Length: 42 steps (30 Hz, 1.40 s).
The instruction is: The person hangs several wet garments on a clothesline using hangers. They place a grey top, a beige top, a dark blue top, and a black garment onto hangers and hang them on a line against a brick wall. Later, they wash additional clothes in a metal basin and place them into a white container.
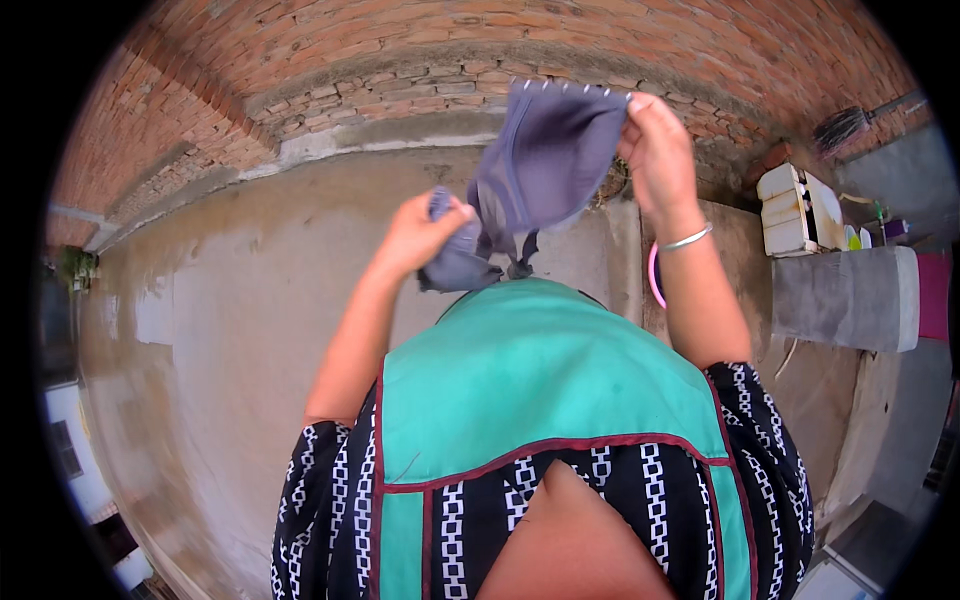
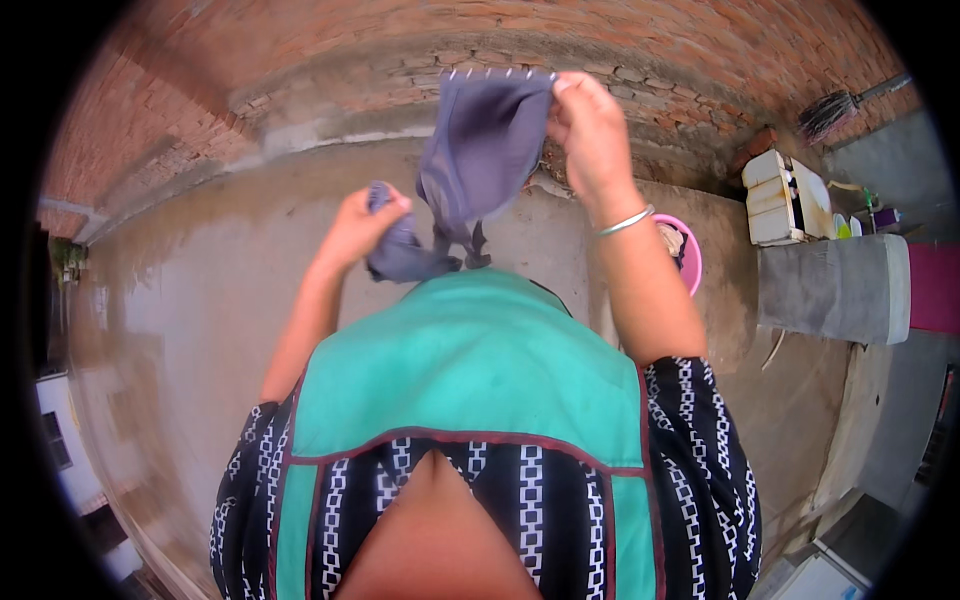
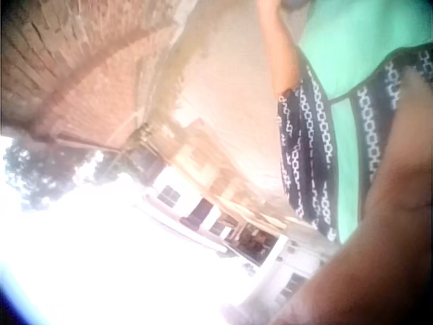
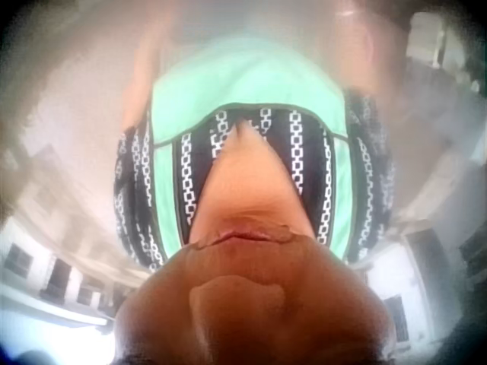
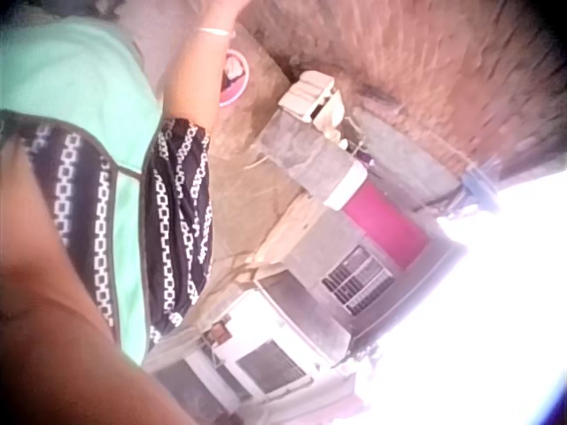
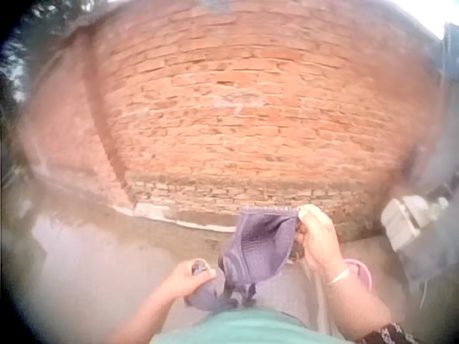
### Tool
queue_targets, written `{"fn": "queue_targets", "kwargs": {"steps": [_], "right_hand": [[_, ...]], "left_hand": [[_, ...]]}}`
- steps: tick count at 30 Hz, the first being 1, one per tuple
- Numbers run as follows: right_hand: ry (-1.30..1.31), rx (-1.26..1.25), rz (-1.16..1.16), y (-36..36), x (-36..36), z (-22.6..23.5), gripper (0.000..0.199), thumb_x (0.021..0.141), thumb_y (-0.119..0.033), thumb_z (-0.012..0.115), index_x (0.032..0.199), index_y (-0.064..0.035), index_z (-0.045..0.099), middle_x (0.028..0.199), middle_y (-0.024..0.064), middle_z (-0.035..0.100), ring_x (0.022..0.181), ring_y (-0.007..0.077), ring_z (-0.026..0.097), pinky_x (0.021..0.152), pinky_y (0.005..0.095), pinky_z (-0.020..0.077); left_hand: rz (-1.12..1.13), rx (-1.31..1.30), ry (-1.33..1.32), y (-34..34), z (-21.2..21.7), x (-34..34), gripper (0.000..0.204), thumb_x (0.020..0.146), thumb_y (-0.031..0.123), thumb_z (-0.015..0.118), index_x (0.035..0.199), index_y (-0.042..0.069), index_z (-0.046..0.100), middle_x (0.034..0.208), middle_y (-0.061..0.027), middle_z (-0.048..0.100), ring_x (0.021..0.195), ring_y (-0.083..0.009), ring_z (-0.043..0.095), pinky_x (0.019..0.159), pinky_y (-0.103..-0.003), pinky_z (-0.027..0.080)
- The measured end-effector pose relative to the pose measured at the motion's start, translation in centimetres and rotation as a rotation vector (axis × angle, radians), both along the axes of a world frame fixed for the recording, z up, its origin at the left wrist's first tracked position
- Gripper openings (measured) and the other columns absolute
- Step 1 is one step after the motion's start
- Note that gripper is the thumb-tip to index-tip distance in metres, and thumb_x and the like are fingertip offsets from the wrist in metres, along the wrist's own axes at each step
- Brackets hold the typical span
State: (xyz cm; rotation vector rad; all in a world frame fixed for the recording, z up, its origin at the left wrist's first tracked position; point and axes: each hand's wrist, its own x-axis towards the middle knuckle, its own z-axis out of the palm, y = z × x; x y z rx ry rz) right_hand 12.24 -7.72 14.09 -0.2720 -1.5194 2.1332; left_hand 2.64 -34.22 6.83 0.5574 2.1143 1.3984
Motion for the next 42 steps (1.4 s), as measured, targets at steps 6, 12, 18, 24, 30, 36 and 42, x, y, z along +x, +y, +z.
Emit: {"fn": "queue_targets", "kwargs": {"steps": [6,12,18,24,30,36,42], "right_hand": [[0.167,-0.027,-0.083,5.2,-0.6,1.9,0.016,0.093,-0.01,0.045,0.097,0.0003,0.055,0.094,0.0074,0.061,0.085,0.0151,0.059,0.077,0.027,0.0482],[0.266,-0.081,-0.242,10.6,0.2,0.8,0.019,0.091,-0.009,0.046,0.101,0.0038,0.056,0.098,0.0113,0.061,0.091,0.0185,0.058,0.084,0.0298,0.0462],[0.178,-0.001,-0.316,11.1,0.7,1.5,0.022,0.092,-0.011,0.047,0.107,0.0037,0.054,0.097,0.0092,0.062,0.087,0.016,0.059,0.078,0.0277,0.0475],[-0.156,0.421,-0.315,10.0,1.0,1.8,0.022,0.09,-0.011,0.053,0.108,-0.0017,0.059,0.089,0.0014,0.062,0.074,0.0062,0.055,0.064,0.0194,0.0441],[-0.226,0.699,-0.085,6.5,2.9,3.1,0.019,0.086,-0.007,0.057,0.102,-0.0012,0.065,0.08,-0.0039,0.061,0.072,0.0029,0.053,0.067,0.0177,0.0429],[-0.205,0.78,0.014,5.6,4.7,3.3,0.019,0.085,-0.001,0.054,0.102,-0.0009,0.064,0.074,-0.0074,0.05,0.068,0.0017,0.044,0.061,0.017,0.0356],[-0.185,0.76,-0.067,5.7,4.4,2.6,0.022,0.082,0.001,0.05,0.098,-0.0041,0.065,0.066,-0.0095,0.042,0.06,0.0003,0.037,0.054,0.0167,0.0303]], "left_hand": [[0.001,-0.155,0.188,-4.1,3.9,-3.2,0.021,0.075,0.016,0.064,0.093,0.006,0.062,0.076,-0.0055,0.062,0.071,-0.0142,0.058,0.068,-0.029,0.047],[-0.029,-0.447,0.354,-7.5,4.7,-5.3,0.022,0.074,0.013,0.064,0.094,0.006,0.06,0.07,-0.0039,0.056,0.067,-0.0127,0.053,0.064,-0.029,0.044],[-0.042,-0.457,0.339,-8.2,4.4,-5.8,0.022,0.074,0.013,0.063,0.095,0.005,0.061,0.072,-0.0027,0.056,0.068,-0.0116,0.052,0.064,-0.027,0.043],[0.226,0.02,0.34,-8.8,6.8,-7.1,0.018,0.079,0.011,0.063,0.096,0.004,0.063,0.068,0.0048,0.054,0.064,-0.0036,0.048,0.058,-0.021,0.04],[0.348,0.173,0.446,-9.3,10.8,-6.4,0.016,0.082,0.011,0.064,0.097,0.004,0.064,0.071,0.0064,0.05,0.066,-0.0027,0.045,0.06,-0.017,0.036],[0.131,0.208,0.466,-11.0,11.7,-6.8,0.019,0.083,0.008,0.058,0.102,0.002,0.061,0.074,0.006,0.046,0.07,-0.0035,0.043,0.066,-0.017,0.033],[0.214,0.24,0.481,-12.0,11.0,-7.6,0.019,0.089,0.014,0.051,0.102,0.004,0.061,0.081,0.0045,0.048,0.078,-0.0061,0.045,0.072,-0.02,0.036]]}}
